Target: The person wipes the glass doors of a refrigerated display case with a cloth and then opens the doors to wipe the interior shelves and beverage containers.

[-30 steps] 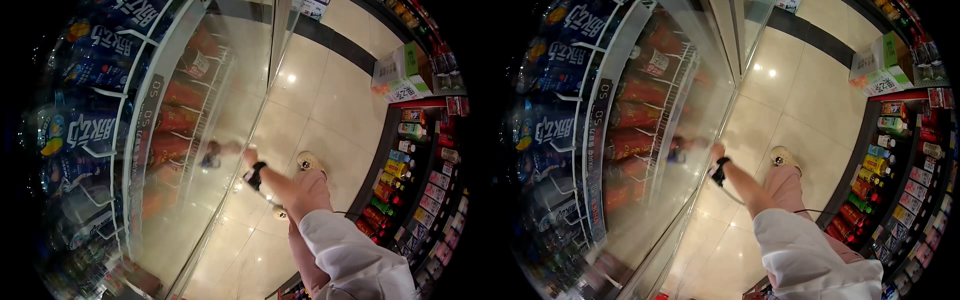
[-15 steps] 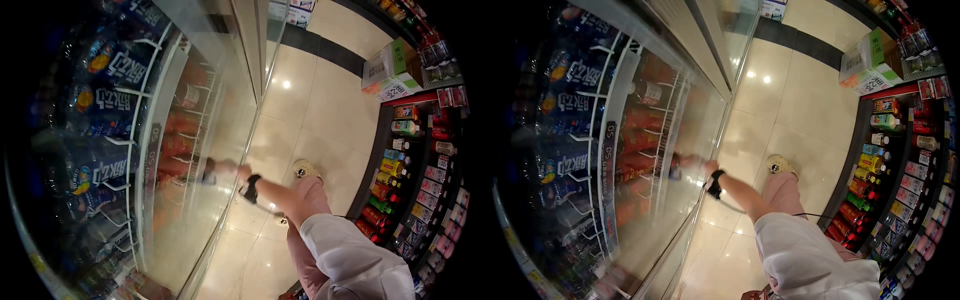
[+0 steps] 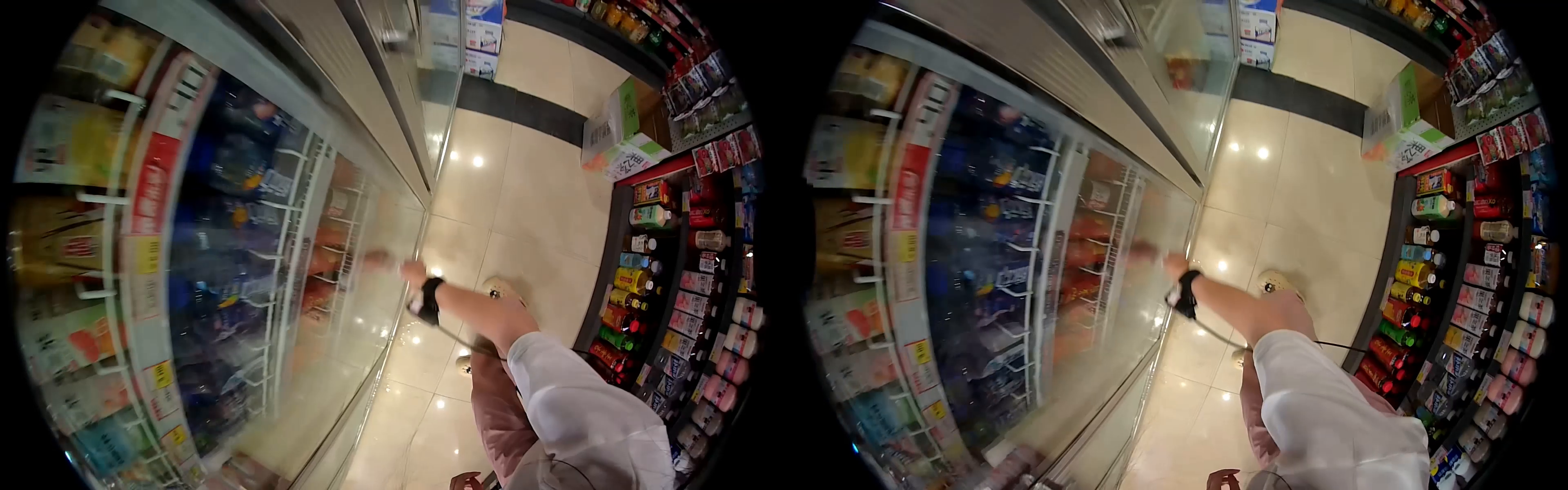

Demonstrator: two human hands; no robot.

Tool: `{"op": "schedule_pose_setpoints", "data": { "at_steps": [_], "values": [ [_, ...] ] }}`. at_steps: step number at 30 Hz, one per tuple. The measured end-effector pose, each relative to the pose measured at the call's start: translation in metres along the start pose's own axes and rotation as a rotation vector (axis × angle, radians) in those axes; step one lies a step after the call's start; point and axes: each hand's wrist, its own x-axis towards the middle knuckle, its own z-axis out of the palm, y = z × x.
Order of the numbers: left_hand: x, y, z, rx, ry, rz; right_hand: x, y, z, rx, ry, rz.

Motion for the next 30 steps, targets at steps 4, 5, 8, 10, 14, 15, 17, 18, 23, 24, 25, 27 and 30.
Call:
{"op": "schedule_pose_setpoints", "data": {
  "at_steps": [4, 5, 8, 10, 14, 15, 17, 18, 23, 24, 25, 27, 30],
  "values": [
    [0.018, 0.078, -0.039, -0.018, 0.065, -0.239, -0.087, -0.105, -0.014, 0.633, -0.313, -0.485],
    [0.018, 0.084, -0.047, -0.009, 0.08, -0.272, -0.086, -0.119, -0.029, 0.611, -0.333, -0.557],
    [0.017, 0.104, -0.073, -0.033, 0.086, -0.283, -0.039, -0.108, -0.107, 0.436, -0.349, -0.374],
    [0.013, 0.111, -0.083, -0.042, 0.116, -0.272, 0.012, -0.081, -0.172, 0.334, -0.21, -0.237],
    [0.001, 0.09, -0.081, -0.108, 0.205, -0.27, 0.049, -0.09, -0.331, 1.045, 0.138, 0.461],
    [-0.002, 0.079, -0.078, -0.124, 0.248, -0.241, 0.073, -0.065, -0.332, 0.883, 0.066, 0.323],
    [0.002, 0.077, -0.082, -0.131, 0.331, -0.196, 0.103, -0.021, -0.305, -0.039, 0.022, -0.291],
    [0.006, 0.081, -0.086, -0.129, 0.347, -0.165, 0.097, -0.017, -0.3, -0.342, 0.065, -0.489],
    [0.02, 0.119, -0.115, -0.1, 0.415, -0.102, -0.103, -0.186, -0.438, 1.5, -0.654, 0.19],
    [0.02, 0.129, -0.117, -0.097, 0.463, -0.061, -0.121, -0.21, -0.464, 1.527, -0.634, 0.079],
    [0.025, 0.144, -0.125, -0.087, 0.513, -0.017, -0.133, -0.232, -0.489, 1.557, -0.613, -0.038],
    [0.033, 0.155, -0.134, -0.075, 0.572, 0.04, -0.141, -0.273, -0.538, 1.239, 0.032, -0.432],
    [0.031, 0.159, -0.132, -0.084, 0.578, 0.049, -0.119, -0.324, -0.611, 0.858, 0.797, -0.674]
  ]
}}
